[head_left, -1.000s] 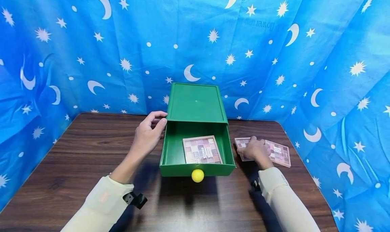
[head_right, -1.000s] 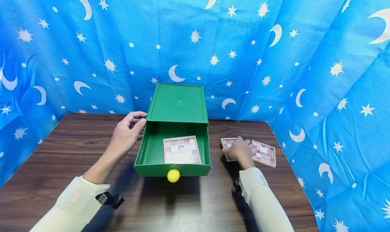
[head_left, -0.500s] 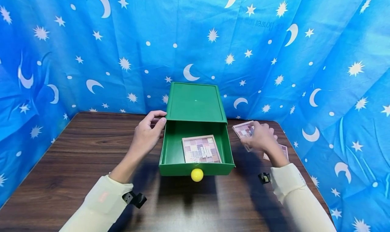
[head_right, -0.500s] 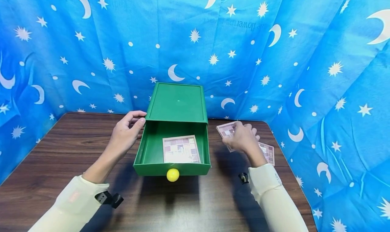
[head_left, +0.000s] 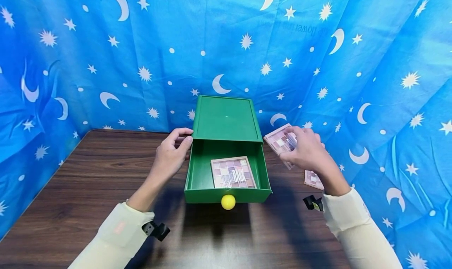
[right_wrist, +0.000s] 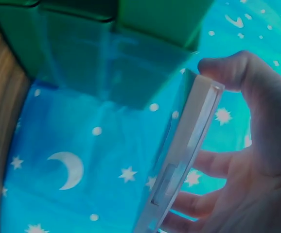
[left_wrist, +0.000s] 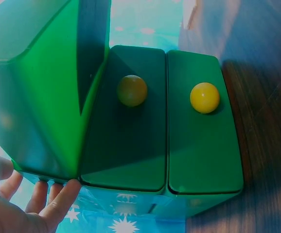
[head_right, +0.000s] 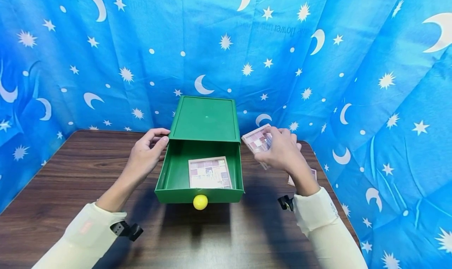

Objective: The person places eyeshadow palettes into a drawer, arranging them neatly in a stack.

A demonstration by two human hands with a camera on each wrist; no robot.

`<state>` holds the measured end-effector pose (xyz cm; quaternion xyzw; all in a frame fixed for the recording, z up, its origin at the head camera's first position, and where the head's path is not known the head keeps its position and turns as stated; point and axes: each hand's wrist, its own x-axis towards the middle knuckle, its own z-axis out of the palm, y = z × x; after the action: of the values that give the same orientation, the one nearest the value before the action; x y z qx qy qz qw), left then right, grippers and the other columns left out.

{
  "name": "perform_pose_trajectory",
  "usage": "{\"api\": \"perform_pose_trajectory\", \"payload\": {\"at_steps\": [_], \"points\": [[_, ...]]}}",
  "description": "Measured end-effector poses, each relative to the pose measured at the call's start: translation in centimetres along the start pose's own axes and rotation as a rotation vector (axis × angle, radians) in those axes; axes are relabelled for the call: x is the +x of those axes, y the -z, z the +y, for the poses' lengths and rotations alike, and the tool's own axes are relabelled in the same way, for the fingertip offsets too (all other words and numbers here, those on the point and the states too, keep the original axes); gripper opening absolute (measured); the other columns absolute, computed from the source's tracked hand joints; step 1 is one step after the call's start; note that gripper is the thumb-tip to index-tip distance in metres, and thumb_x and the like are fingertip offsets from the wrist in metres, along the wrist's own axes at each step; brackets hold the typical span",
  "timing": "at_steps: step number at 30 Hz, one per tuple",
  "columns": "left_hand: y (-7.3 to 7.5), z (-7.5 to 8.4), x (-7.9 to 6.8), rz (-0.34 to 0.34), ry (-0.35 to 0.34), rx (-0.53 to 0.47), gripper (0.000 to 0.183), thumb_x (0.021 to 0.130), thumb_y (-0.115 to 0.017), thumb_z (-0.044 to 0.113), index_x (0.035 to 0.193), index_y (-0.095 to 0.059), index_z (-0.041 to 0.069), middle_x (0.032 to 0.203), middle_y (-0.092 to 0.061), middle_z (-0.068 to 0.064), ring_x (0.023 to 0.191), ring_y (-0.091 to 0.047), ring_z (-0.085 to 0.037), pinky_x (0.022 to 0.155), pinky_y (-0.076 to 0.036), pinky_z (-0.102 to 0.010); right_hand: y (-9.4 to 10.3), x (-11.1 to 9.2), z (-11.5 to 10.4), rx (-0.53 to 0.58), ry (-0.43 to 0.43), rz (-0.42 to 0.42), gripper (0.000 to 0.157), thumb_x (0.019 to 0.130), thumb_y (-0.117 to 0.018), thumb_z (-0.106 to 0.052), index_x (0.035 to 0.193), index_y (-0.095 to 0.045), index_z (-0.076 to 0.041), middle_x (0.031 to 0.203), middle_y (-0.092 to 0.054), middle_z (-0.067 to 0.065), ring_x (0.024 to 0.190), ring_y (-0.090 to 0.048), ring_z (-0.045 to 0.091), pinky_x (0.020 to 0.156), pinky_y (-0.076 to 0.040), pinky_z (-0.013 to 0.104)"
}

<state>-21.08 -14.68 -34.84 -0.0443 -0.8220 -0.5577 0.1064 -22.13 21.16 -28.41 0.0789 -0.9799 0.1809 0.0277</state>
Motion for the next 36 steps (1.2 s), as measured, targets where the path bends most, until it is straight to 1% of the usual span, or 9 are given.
{"api": "perform_pose_trajectory", "payload": {"at_steps": [4,7,10,14,17,20,29,33,36], "points": [[0.0,0.0,0.0,-0.001,0.002,0.001,0.036,0.106,-0.052,0.04,0.135,-0.06,0.02,0.125,-0.065,-0.014,0.109,-0.065,-0.028,0.076,-0.063,-0.03,0.7,-0.6,-1.2,0.015,0.1,-0.034,0.07,0.079,-0.073,-0.026,0.144,-0.052,-0.013,0.136,-0.05,0.024,0.118,-0.042,0.043,0.08,-0.047,0.051],[0.0,0.0,0.0,-0.001,0.004,0.003,0.036,0.106,-0.051,0.039,0.135,-0.06,0.02,0.126,-0.065,-0.014,0.11,-0.065,-0.028,0.077,-0.063,-0.03,0.9,-1.0,-2.2,0.033,0.177,-0.069,0.072,0.076,-0.074,-0.023,0.144,-0.053,-0.012,0.147,-0.046,0.022,0.125,-0.041,0.042,0.087,-0.048,0.055],[0.1,0.0,0.0,-0.001,0.001,0.01,0.036,0.106,-0.051,0.039,0.135,-0.06,0.019,0.126,-0.065,-0.014,0.111,-0.065,-0.028,0.078,-0.063,-0.033,0.9,-1.2,-3.1,0.034,0.249,-0.103,0.074,0.074,-0.075,-0.022,0.144,-0.054,-0.014,0.152,-0.042,0.02,0.128,-0.04,0.041,0.09,-0.048,0.055],[0.0,-0.1,0.0,-0.001,-0.005,0.008,0.036,0.106,-0.051,0.038,0.135,-0.06,0.018,0.126,-0.065,-0.015,0.109,-0.065,-0.028,0.082,-0.063,-0.042,0.5,-1.3,-4.2,0.02,0.344,-0.148,0.077,0.071,-0.078,-0.023,0.144,-0.055,-0.018,0.153,-0.042,0.015,0.129,-0.038,0.037,0.094,-0.047,0.054],[0.0,-0.1,0.0,-0.001,-0.007,0.008,0.036,0.107,-0.05,0.037,0.135,-0.059,0.018,0.125,-0.065,-0.015,0.108,-0.064,-0.027,0.084,-0.063,-0.046,0.2,-1.2,-5.0,0.019,0.438,-0.19,0.075,0.071,-0.079,-0.024,0.142,-0.057,-0.02,0.152,-0.043,0.01,0.132,-0.038,0.033,0.098,-0.046,0.054],[0.0,-0.1,0.0,0.0,-0.008,0.01,0.036,0.107,-0.05,0.037,0.135,-0.06,0.018,0.125,-0.065,-0.015,0.108,-0.064,-0.027,0.084,-0.063,-0.047,-0.1,-1.1,-5.9,0.023,0.507,-0.231,0.072,0.071,-0.079,-0.025,0.139,-0.058,-0.021,0.151,-0.045,0.007,0.132,-0.038,0.03,0.101,-0.045,0.052],[0.0,-0.2,0.0,0.001,0.0,0.021,0.036,0.106,-0.051,0.038,0.135,-0.06,0.019,0.124,-0.065,-0.014,0.109,-0.065,-0.028,0.076,-0.062,-0.031,-0.9,-0.6,-7.8,0.037,0.583,-0.318,0.071,0.072,-0.08,-0.026,0.139,-0.058,-0.03,0.151,-0.043,0.002,0.134,-0.036,0.024,0.107,-0.04,0.055],[0.0,-0.1,0.0,0.001,0.006,0.012,0.035,0.106,-0.051,0.038,0.135,-0.06,0.02,0.124,-0.066,-0.015,0.109,-0.066,-0.029,0.077,-0.062,-0.032,-0.7,-0.6,-8.0,0.03,0.624,-0.345,0.071,0.073,-0.078,-0.025,0.14,-0.056,-0.031,0.155,-0.04,0.002,0.138,-0.035,0.025,0.107,-0.039,0.055],[0.1,-0.1,0.0,0.006,0.003,0.008,0.035,0.106,-0.051,0.037,0.135,-0.06,0.019,0.124,-0.066,-0.015,0.109,-0.066,-0.029,0.079,-0.063,-0.037,-0.5,-0.7,-7.9,0.041,0.631,-0.355,0.072,0.077,-0.079,-0.025,0.144,-0.054,-0.028,0.159,-0.037,0.003,0.143,-0.032,0.027,0.11,-0.038,0.06]]}}
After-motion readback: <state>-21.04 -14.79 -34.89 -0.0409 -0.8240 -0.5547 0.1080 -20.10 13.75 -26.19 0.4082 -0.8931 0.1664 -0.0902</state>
